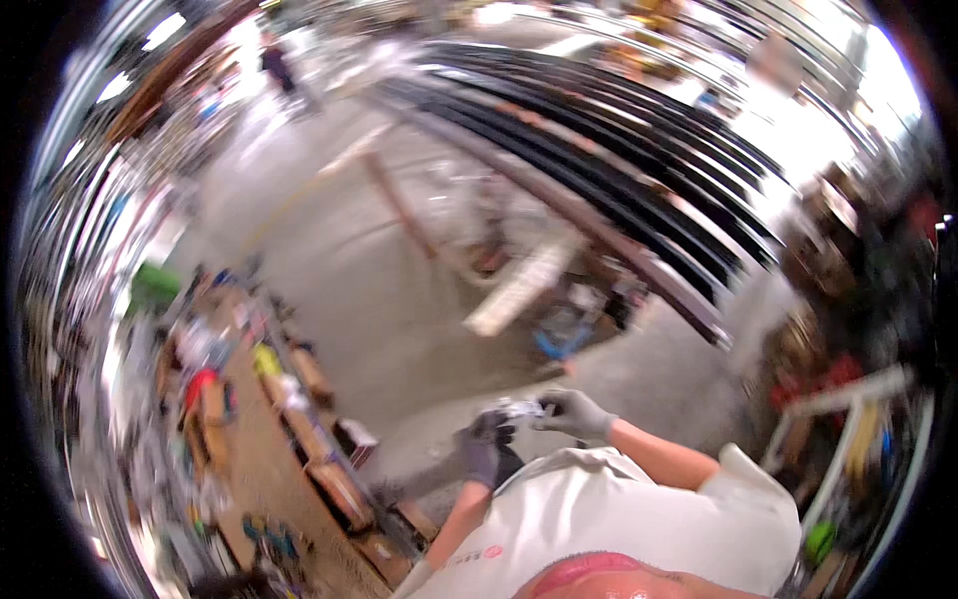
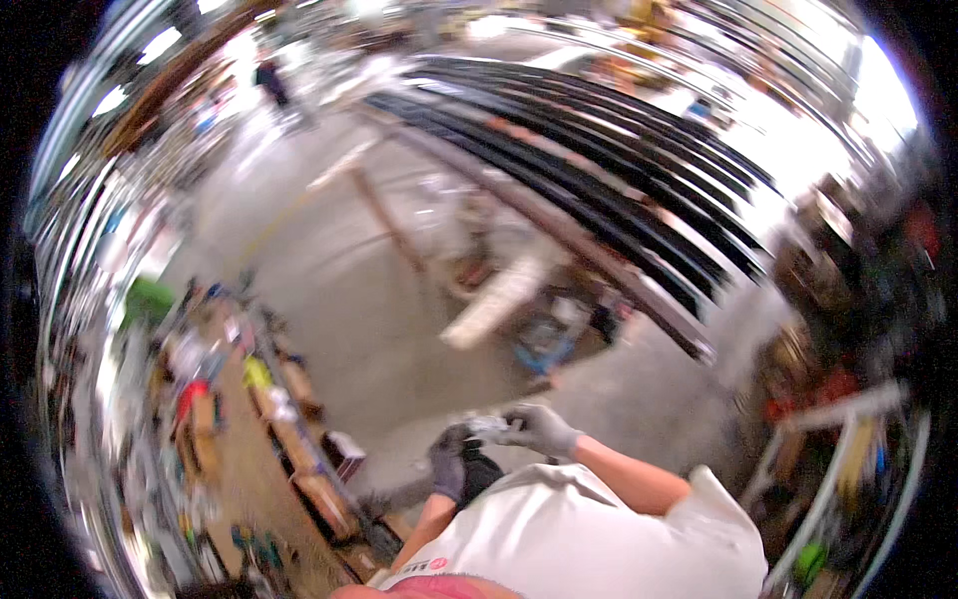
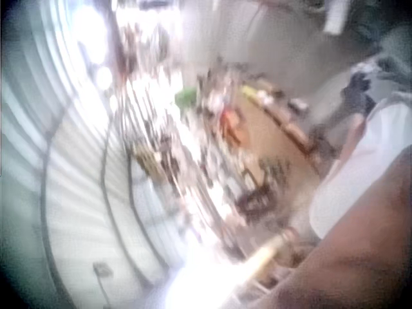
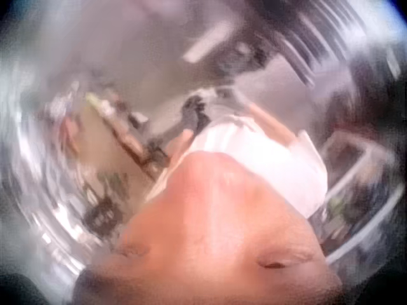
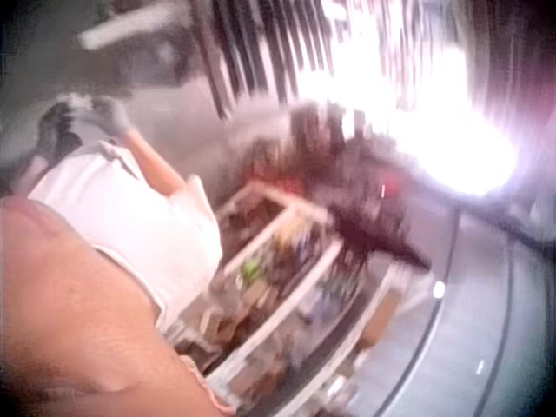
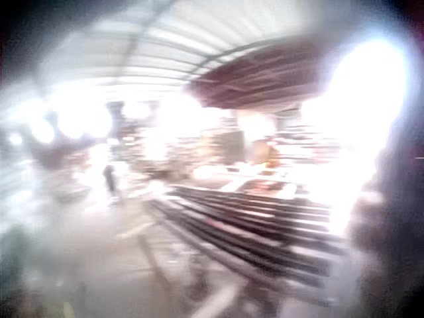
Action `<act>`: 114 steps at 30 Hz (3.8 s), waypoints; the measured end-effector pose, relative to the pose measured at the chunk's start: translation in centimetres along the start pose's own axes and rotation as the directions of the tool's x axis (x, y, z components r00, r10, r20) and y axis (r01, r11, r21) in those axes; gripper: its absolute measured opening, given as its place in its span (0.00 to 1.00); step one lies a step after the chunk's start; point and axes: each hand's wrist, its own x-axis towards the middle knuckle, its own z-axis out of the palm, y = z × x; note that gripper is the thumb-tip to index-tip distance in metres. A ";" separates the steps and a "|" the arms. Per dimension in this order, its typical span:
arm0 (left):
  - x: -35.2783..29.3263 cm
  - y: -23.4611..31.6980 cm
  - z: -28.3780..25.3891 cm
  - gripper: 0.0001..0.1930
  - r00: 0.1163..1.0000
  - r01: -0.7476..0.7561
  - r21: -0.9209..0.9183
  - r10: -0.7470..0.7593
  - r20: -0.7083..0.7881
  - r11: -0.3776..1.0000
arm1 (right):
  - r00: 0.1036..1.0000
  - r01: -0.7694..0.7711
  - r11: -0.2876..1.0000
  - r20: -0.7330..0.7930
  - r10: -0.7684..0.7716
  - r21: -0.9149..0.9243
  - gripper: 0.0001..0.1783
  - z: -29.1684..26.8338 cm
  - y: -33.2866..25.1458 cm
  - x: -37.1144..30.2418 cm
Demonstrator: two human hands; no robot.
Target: The person assembles a metal frame by attaching metal brackets to aluminum profiles using a screwdriver. They handle the frame, pick up brackets, and fasten them to the structure.
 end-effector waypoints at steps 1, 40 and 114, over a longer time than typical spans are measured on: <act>0.8 1.3 -0.7 0.16 0.999 0.036 -0.022 -0.036 0.021 0.999 | 0.997 0.062 0.998 0.037 -0.061 -0.017 0.27 1.0 -1.7 3.2; 74.9 43.8 -74.7 0.15 0.998 0.058 -0.846 -0.043 0.042 0.530 | 0.826 0.487 0.677 0.542 -0.153 -0.551 0.35 39.4 -43.5 111.8; 298.3 142.6 -70.1 0.10 0.831 0.297 -0.100 -0.205 0.517 0.950 | 0.945 0.323 0.692 0.174 -0.278 -0.645 0.32 -49.9 -78.9 323.7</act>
